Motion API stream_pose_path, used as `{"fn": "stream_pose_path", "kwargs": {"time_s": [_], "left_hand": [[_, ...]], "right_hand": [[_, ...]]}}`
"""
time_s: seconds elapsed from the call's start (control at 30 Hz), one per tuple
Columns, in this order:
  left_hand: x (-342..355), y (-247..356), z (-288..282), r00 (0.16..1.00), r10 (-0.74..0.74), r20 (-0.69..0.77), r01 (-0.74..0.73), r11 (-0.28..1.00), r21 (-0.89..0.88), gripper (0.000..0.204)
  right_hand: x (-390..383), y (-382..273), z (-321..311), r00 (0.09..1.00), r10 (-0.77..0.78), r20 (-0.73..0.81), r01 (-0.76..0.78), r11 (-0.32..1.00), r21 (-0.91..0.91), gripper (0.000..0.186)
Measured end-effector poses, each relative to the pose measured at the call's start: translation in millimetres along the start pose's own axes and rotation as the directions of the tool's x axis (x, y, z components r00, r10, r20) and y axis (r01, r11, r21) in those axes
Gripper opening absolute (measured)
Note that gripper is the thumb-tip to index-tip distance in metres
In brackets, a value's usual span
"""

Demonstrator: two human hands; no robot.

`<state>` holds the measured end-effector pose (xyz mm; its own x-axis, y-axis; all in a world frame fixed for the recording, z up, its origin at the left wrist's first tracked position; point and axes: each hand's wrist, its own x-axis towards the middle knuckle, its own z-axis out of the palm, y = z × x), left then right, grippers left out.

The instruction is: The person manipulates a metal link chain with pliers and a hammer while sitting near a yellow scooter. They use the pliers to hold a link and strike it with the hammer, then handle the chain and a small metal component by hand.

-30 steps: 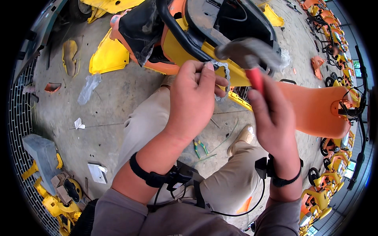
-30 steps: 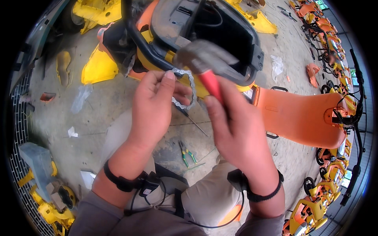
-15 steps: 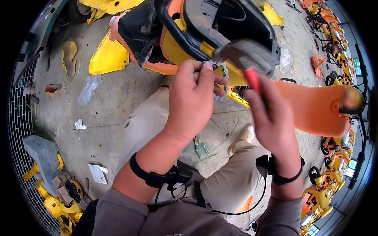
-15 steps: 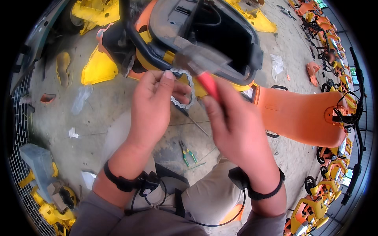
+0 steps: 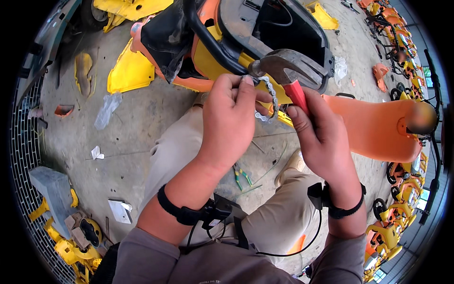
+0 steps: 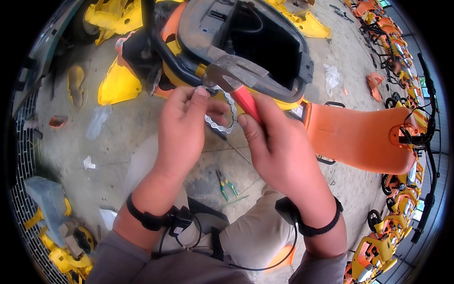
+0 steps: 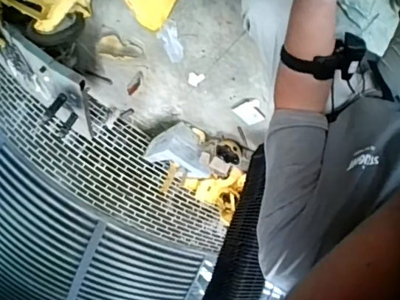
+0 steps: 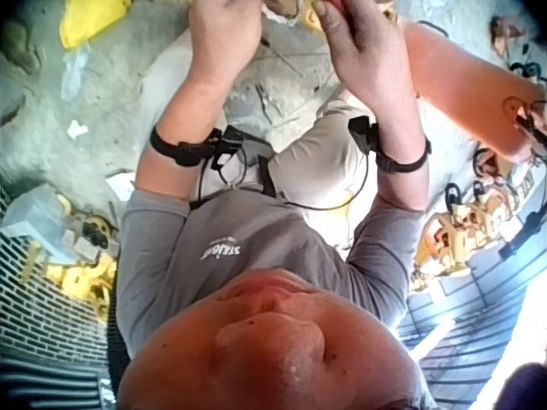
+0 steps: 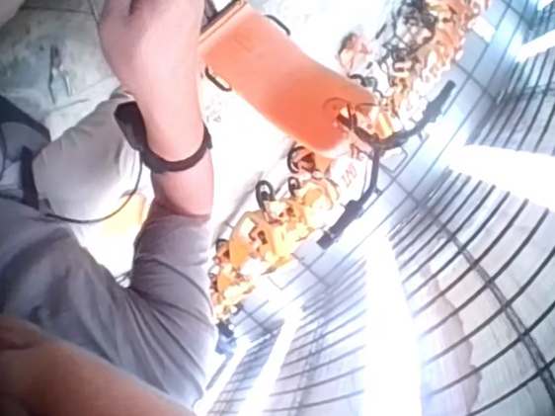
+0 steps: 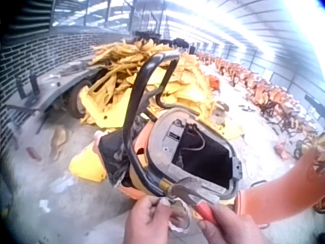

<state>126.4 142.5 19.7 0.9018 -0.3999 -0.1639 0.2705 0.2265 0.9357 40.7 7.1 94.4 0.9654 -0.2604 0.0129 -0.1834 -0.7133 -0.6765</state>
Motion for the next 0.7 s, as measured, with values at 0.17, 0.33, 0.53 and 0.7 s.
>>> {"fn": "stream_pose_path", "kwargs": {"time_s": [0.17, 0.33, 0.53, 0.7], "left_hand": [[0, 0, -1, 1.000, 0.008, -0.004, -0.008, 1.000, -0.014, 0.025], [2, 0, -2, 1.000, -0.006, 0.016, 0.007, 0.999, -0.041, 0.025], [3, 1, -2, 1.000, -0.027, 0.016, 0.027, 0.999, -0.020, 0.025], [1, 1, -4, 0.999, -0.022, 0.027, 0.023, 0.998, -0.050, 0.026]], "right_hand": [[1, -2, -3, 0.995, -0.060, -0.081, 0.065, 0.996, 0.059, 0.029], [3, -1, -7, 0.997, -0.030, -0.070, 0.034, 0.998, 0.056, 0.029], [4, 4, -1, 0.999, 0.004, -0.047, -0.001, 0.999, 0.053, 0.028], [3, 8, 1, 1.000, -0.009, -0.024, 0.010, 1.000, 0.013, 0.028]]}}
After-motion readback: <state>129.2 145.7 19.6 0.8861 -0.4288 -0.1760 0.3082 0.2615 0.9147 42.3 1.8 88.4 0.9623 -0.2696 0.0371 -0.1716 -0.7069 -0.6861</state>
